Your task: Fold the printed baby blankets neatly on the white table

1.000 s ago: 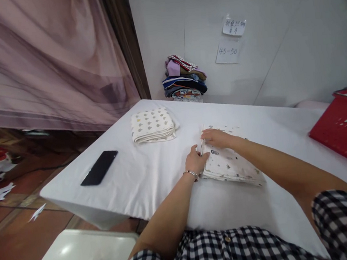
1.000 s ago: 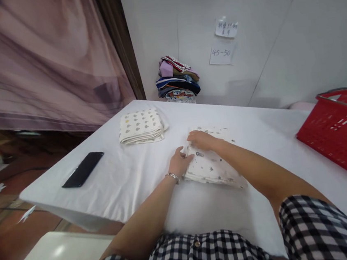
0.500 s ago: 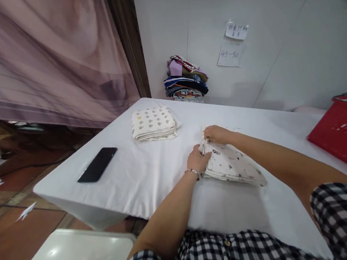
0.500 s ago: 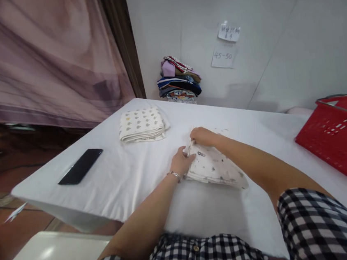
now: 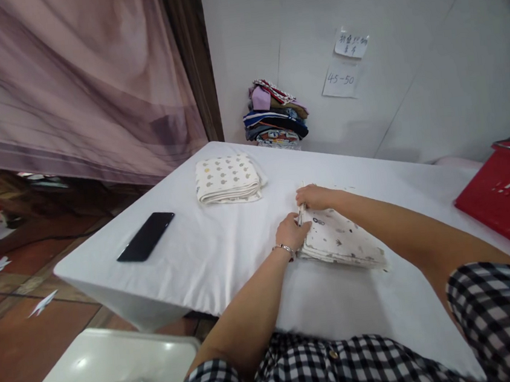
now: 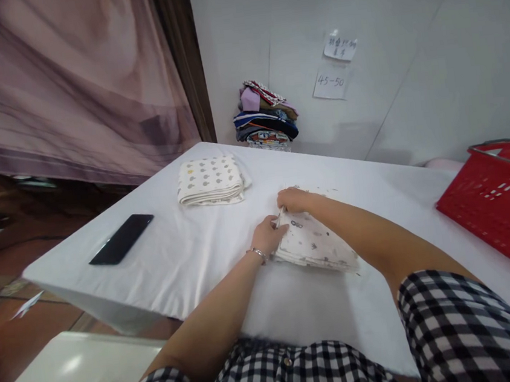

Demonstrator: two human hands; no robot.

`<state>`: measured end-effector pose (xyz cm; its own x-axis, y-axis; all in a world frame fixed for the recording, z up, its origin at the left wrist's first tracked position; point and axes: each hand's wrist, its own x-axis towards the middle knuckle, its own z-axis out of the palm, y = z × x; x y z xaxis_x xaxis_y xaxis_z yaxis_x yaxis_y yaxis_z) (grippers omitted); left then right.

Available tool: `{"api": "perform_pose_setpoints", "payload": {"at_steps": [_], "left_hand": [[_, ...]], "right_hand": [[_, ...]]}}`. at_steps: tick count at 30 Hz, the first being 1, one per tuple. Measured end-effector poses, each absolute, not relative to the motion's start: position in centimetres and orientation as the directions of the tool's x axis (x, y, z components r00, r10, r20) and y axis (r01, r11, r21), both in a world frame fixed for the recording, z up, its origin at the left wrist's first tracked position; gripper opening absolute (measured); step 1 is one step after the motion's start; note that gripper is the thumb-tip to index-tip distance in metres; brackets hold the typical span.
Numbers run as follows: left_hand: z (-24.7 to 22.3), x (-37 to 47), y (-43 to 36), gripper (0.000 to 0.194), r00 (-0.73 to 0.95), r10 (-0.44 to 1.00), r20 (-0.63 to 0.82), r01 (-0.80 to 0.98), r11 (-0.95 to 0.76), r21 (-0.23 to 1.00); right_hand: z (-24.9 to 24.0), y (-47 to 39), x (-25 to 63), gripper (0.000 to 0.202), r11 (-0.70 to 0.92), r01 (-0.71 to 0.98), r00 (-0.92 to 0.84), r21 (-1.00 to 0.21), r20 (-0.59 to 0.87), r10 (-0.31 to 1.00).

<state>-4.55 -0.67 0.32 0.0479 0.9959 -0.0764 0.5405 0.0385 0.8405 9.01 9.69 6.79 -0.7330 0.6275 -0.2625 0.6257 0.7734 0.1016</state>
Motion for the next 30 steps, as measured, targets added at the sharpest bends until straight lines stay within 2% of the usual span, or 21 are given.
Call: {"api": "perform_pose_setpoints", "payload": {"at_steps": [4,7,10,13,16,21,25,30], "left_hand": [[0.4,-4.6,-0.7,0.043,0.049,0.997,-0.062,0.564,0.024,0.826],[0.5,-4.6,-0.7,0.046,0.052,0.995,-0.084,0.583,0.038,0.812],[0.5,-4.6,-0.6,0.053,0.059,0.994,-0.088,0.592,0.036,0.805],[0.4,-4.7,-0.6,0.058,0.084,0.995,-0.053,0.586,-0.007,0.810],[0.5,-4.7,-0.7,0.057,0.105,0.994,-0.037,0.584,-0.032,0.811],[1.0,-4.7,-1.0,0.054,0.108,0.993,-0.049,0.596,-0.025,0.803],[1.1,-4.7,-1.1,0.051,0.114,0.992,-0.051,0.609,-0.029,0.793],[0.9,-4.6,-0.9,0.048,0.127,0.991,-0.027,0.627,-0.059,0.777]], "right_hand": [[6.9,10.1,8.5,0.021,0.762,0.638,-0.715,0.111,-0.284,0.639],[6.7,10.1,8.7,0.022,0.753,0.649,-0.704,0.106,-0.292,0.647],[6.3,10.0,9.2,0.031,0.729,0.682,-0.697,0.055,-0.252,0.671],[5.9,10.1,10.0,0.044,0.678,0.735,-0.671,0.012,-0.134,0.729],[5.4,10.3,11.0,0.056,0.568,0.822,-0.569,-0.034,-0.040,0.821],[4.1,10.0,12.7,0.071,0.390,0.905,-0.398,-0.172,-0.010,0.917],[3.2,9.7,13.5,0.066,0.341,0.897,-0.373,-0.280,-0.066,0.926],[2.9,9.9,13.3,0.057,0.395,0.873,-0.436,-0.285,-0.096,0.895]]}}
